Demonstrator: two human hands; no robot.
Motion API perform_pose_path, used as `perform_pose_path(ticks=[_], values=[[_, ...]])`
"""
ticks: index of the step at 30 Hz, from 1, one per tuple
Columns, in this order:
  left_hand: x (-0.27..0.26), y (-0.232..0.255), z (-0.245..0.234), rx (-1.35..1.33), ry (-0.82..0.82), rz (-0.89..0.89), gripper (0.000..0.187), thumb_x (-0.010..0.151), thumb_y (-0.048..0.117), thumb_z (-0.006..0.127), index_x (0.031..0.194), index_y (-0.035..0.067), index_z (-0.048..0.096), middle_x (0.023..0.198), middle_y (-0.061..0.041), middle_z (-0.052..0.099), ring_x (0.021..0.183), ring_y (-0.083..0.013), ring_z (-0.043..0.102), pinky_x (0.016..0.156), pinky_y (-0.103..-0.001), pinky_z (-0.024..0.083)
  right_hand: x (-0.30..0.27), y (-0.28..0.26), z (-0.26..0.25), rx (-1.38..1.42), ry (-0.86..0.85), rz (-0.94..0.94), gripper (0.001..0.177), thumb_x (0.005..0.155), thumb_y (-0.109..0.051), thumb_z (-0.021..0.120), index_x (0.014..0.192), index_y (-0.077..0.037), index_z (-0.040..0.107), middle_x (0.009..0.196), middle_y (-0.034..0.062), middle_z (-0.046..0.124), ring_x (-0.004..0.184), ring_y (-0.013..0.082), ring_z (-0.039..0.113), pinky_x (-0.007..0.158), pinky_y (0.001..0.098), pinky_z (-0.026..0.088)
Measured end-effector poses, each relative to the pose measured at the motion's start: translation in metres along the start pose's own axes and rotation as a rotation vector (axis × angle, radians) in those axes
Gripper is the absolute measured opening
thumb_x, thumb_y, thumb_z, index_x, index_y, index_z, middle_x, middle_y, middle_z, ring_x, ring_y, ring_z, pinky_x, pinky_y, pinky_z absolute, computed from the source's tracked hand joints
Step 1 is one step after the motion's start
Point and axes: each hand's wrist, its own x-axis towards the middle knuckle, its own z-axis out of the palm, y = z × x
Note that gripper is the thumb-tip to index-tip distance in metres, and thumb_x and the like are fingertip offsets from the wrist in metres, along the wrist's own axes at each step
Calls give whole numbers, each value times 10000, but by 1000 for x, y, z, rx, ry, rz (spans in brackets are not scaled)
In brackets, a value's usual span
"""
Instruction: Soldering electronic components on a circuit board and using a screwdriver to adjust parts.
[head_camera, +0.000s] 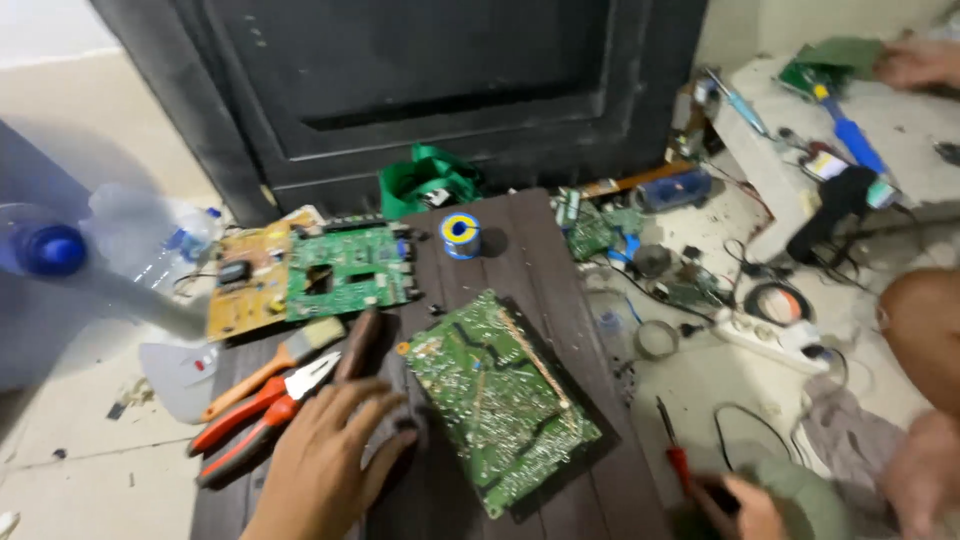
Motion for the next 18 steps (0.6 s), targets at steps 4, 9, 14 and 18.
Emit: perform_pose_path(ticks=[4,9,14,18], values=[[41,12,20,1,-128,-42,868,888,644,618,1515,76,424,1478,-170,494,1359,-360,480,1227,-551,265,-39,-131,-66,-95,12,-488,113,833,-190,782,859,-81,795,911,54,845,868,181,797,802,314,572],[49,16,58,-63,-165,-115,1161,787,845,445,1622,65,236,1635,-199,341,1471,-358,372,1159,-535,305,22,-175,-57,-852,-429,249,521,860,-454,801,1288,-180,686,1335,71,700,1203,309,691,932,407,564],[44,17,67,-84,-150,-152,1214,728,898,424,1625,98,248,1641,-170,359,1420,-337,428,1118,-554,324,39,-172,-14,-1096,-750,209,395,900,-525,749,1126,-205,707,1226,-34,711,1101,157,664,891,314,507],[43,20,69,-124,-162,-199,1213,711,906,399,1634,135,245,1602,-153,389,1379,-314,426,1088,-578,315,28,-183,-17,-1000,-648,287,336,789,-178,797,1120,-156,739,1157,-20,732,1077,166,688,759,292,568]])
